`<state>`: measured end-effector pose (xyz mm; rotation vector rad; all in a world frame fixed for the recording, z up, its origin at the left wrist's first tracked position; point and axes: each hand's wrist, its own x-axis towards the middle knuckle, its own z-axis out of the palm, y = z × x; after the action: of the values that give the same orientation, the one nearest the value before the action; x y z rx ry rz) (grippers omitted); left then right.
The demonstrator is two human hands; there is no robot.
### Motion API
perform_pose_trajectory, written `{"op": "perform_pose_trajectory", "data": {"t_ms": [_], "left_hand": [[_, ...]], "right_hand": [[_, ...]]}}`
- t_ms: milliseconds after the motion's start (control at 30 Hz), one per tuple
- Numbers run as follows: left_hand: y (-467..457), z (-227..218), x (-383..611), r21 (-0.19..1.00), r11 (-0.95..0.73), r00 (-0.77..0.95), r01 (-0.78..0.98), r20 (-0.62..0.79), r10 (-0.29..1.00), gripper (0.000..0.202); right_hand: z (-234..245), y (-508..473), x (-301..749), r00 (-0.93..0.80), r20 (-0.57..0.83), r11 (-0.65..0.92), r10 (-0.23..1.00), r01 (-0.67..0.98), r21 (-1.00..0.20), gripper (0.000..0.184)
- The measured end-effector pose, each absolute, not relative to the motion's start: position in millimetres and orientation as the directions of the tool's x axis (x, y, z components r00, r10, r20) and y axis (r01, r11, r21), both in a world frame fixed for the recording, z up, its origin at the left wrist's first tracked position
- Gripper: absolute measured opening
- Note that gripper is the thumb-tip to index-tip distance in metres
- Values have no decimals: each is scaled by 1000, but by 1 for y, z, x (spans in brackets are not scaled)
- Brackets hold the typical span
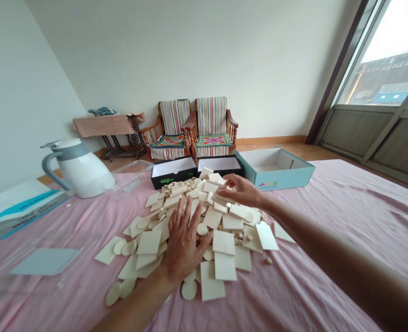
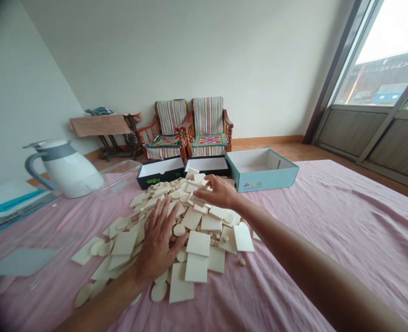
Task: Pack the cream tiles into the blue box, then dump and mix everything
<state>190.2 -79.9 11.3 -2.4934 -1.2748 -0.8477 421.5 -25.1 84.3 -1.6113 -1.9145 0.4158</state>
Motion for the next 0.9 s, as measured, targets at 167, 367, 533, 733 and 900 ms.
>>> {"op": "perform_pose_trajectory", "data": {"t_ms": [167,367,533,733,900], "left_hand": [[-80,12,189,48,-592,476,804,544,691,68],[-80,13,188,11,-603,515,797,510,689,57],[-81,12,188,11,-609,517,793,516,683,54],[-82,17,190,21,-612,518,790,511,686,48],[-83,16,191,15,-614,520,789,515,681,44]], "right_hand": [[77,27,425,158,210,-51,965,896,-440,45],[40,64,433,311,68,-258,948,875,-409,56],[29,59,427,379,68,-314,923,842,-439,62],[41,48,410,200,84,-119,976,819,-561,33],[67,24,408,-24,187,146,982,724,-674,32]]}}
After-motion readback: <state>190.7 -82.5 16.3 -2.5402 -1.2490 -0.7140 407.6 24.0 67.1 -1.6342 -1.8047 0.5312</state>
